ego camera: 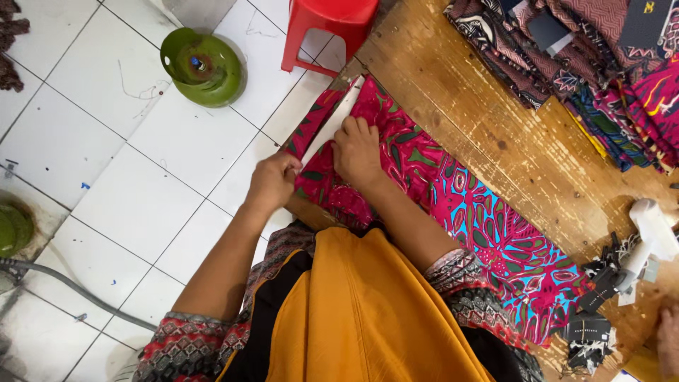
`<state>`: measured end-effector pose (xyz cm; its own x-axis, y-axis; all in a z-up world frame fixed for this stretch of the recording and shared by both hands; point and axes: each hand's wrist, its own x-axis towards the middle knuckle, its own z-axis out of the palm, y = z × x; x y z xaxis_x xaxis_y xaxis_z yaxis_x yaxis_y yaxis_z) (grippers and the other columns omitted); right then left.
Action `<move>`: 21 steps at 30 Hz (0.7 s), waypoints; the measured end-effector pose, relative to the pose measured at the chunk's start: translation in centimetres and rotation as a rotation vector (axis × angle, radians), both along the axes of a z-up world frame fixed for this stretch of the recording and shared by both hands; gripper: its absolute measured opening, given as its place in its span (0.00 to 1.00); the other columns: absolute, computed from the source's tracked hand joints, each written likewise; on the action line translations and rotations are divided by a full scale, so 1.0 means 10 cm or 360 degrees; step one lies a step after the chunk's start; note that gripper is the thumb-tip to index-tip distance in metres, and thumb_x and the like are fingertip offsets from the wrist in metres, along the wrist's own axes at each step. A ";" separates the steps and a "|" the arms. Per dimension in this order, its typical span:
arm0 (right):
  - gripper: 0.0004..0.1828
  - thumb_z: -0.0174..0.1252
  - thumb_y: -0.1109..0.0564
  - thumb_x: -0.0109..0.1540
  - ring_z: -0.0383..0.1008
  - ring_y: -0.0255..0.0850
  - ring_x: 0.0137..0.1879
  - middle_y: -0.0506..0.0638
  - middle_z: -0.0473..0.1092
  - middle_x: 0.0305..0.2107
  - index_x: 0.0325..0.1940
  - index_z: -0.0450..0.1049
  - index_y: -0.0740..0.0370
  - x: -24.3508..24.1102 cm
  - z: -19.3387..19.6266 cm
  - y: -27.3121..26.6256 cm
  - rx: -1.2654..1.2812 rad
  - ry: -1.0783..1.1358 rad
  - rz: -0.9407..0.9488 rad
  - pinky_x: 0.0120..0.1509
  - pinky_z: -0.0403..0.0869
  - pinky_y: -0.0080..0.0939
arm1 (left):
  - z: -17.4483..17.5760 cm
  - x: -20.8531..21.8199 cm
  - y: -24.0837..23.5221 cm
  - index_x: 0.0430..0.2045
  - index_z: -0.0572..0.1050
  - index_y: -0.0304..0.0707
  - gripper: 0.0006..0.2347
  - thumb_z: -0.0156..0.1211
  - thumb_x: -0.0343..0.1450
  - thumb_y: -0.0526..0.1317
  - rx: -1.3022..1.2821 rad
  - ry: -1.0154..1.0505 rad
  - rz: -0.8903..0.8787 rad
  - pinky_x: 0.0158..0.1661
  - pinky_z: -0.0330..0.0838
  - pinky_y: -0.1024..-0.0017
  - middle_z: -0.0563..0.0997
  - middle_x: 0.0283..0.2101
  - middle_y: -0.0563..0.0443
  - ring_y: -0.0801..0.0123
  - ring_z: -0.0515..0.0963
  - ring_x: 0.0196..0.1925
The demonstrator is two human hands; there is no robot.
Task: The person folds a colorful patterned shirt on a wooden table using a white paper template to guide the folds. After folding, the person attaches a black tag to the folded shirt.
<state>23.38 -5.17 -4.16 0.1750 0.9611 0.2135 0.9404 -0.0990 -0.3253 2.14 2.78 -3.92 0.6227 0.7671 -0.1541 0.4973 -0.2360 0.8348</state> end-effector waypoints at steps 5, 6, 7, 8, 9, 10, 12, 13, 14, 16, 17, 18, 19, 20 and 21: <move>0.05 0.65 0.59 0.57 0.65 0.51 0.50 0.53 0.66 0.41 0.36 0.76 0.59 -0.07 -0.04 0.08 0.0047 0.0008 -0.0017 0.50 0.63 0.54 | 0.22 0.14 -0.21 0.30 0.81 0.31 0.08 0.70 0.64 0.37 0.0426 0.0161 -0.0069 0.39 0.74 0.54 0.80 0.35 0.38 0.45 0.81 0.37; 0.05 0.65 0.59 0.58 0.65 0.51 0.51 0.53 0.66 0.41 0.36 0.76 0.59 -0.04 0.00 0.07 0.0041 0.0003 -0.0016 0.51 0.63 0.54 | 0.23 0.21 -0.26 0.29 0.81 0.31 0.06 0.67 0.65 0.35 0.0635 0.0085 -0.0089 0.40 0.74 0.54 0.80 0.34 0.38 0.45 0.81 0.38; 0.08 0.65 0.58 0.57 0.65 0.52 0.52 0.54 0.66 0.42 0.38 0.76 0.59 0.01 0.05 0.04 0.0168 0.0057 0.0033 0.53 0.63 0.55 | 0.23 0.28 -0.32 0.29 0.81 0.32 0.04 0.64 0.66 0.33 0.0843 0.0008 -0.0107 0.40 0.73 0.53 0.79 0.34 0.39 0.46 0.81 0.39; 0.11 0.66 0.56 0.56 0.66 0.53 0.54 0.56 0.66 0.44 0.40 0.76 0.60 0.05 0.12 -0.03 0.0286 0.0114 0.0084 0.54 0.64 0.56 | 0.20 0.35 -0.38 0.31 0.81 0.31 0.04 0.63 0.67 0.32 0.0821 0.0033 -0.0192 0.43 0.74 0.54 0.78 0.36 0.39 0.46 0.80 0.41; 0.14 0.67 0.55 0.55 0.66 0.54 0.56 0.57 0.67 0.45 0.42 0.76 0.61 0.08 0.19 -0.11 0.0404 0.0172 0.0136 0.56 0.65 0.57 | 0.14 0.43 -0.42 0.33 0.80 0.31 0.04 0.61 0.69 0.32 0.0800 0.0058 -0.0276 0.45 0.74 0.54 0.78 0.37 0.39 0.45 0.80 0.43; 0.12 0.66 0.57 0.59 0.66 0.52 0.58 0.55 0.67 0.47 0.45 0.76 0.61 0.11 0.26 -0.22 0.0458 0.0231 0.0031 0.57 0.67 0.56 | 0.07 0.49 -0.43 0.36 0.79 0.31 0.04 0.59 0.71 0.31 0.0786 0.0083 -0.0346 0.47 0.74 0.54 0.77 0.39 0.39 0.45 0.79 0.46; 0.10 0.65 0.60 0.66 0.68 0.48 0.62 0.49 0.69 0.51 0.51 0.77 0.60 0.11 0.41 -0.52 0.0570 0.0347 -0.0184 0.60 0.70 0.53 | -0.07 0.59 -0.41 0.41 0.79 0.32 0.10 0.57 0.69 0.30 0.0650 0.0110 -0.0317 0.47 0.74 0.54 0.78 0.41 0.37 0.43 0.80 0.46; 0.09 0.67 0.59 0.64 0.70 0.49 0.57 0.48 0.70 0.47 0.47 0.77 0.57 0.07 0.45 -0.66 0.0337 0.0355 -0.0179 0.58 0.70 0.55 | -0.12 0.63 -0.40 0.44 0.79 0.32 0.12 0.56 0.68 0.29 0.0581 0.0122 -0.0305 0.47 0.74 0.54 0.78 0.42 0.37 0.43 0.80 0.46; 0.09 0.69 0.57 0.61 0.71 0.49 0.51 0.48 0.70 0.42 0.43 0.78 0.55 -0.04 0.46 -0.82 0.0099 0.0372 -0.0177 0.55 0.69 0.57 | -0.17 0.62 -0.39 0.45 0.79 0.32 0.13 0.56 0.67 0.29 0.0468 0.0141 -0.0297 0.48 0.74 0.53 0.78 0.44 0.35 0.41 0.79 0.47; 0.27 0.71 0.45 0.50 0.70 0.55 0.52 0.57 0.69 0.45 0.45 0.76 0.63 -0.28 0.37 -1.00 0.0048 0.0165 -0.0093 0.52 0.68 0.59 | -0.21 0.64 -0.33 0.46 0.79 0.32 0.14 0.55 0.67 0.28 0.0262 0.0171 -0.0277 0.49 0.73 0.52 0.78 0.47 0.33 0.39 0.79 0.49; 0.36 0.72 0.39 0.45 0.69 0.58 0.52 0.62 0.68 0.46 0.46 0.75 0.67 -0.38 0.29 -1.02 0.0031 0.0056 -0.0050 0.51 0.68 0.60 | -0.20 0.65 -0.27 0.47 0.78 0.33 0.15 0.54 0.67 0.28 0.0179 0.0196 -0.0237 0.50 0.73 0.52 0.79 0.48 0.34 0.40 0.79 0.50; 0.32 0.71 0.45 0.45 0.69 0.60 0.51 0.63 0.68 0.46 0.45 0.74 0.67 -0.46 0.19 -1.02 -0.0007 0.0105 -0.0080 0.50 0.67 0.61 | -0.16 0.64 -0.24 0.48 0.78 0.33 0.16 0.52 0.67 0.27 0.0090 0.0229 -0.0200 0.50 0.74 0.53 0.79 0.49 0.35 0.41 0.80 0.51; 0.28 0.71 0.52 0.45 0.69 0.61 0.50 0.65 0.69 0.45 0.45 0.74 0.68 -0.47 0.10 -1.02 -0.0046 0.0155 -0.0110 0.49 0.67 0.62 | -0.12 0.66 -0.23 0.49 0.78 0.34 0.17 0.51 0.68 0.27 0.0000 0.0262 -0.0163 0.51 0.74 0.54 0.80 0.49 0.36 0.43 0.81 0.52; 0.25 0.70 0.58 0.45 0.68 0.63 0.49 0.66 0.69 0.45 0.44 0.73 0.69 -0.47 0.01 -1.02 -0.0077 0.0210 -0.0140 0.47 0.66 0.63 | -0.07 0.67 -0.21 0.49 0.78 0.34 0.17 0.51 0.67 0.27 0.0093 0.0253 -0.0251 0.51 0.74 0.53 0.79 0.51 0.36 0.42 0.80 0.52; 0.21 0.68 0.61 0.50 0.68 0.61 0.53 0.63 0.69 0.48 0.45 0.72 0.66 -0.46 -0.06 -1.02 -0.0013 0.0384 -0.0141 0.53 0.68 0.60 | -0.01 0.66 -0.18 0.49 0.78 0.35 0.18 0.51 0.66 0.27 0.0186 0.0244 -0.0338 0.50 0.74 0.53 0.78 0.53 0.37 0.41 0.80 0.51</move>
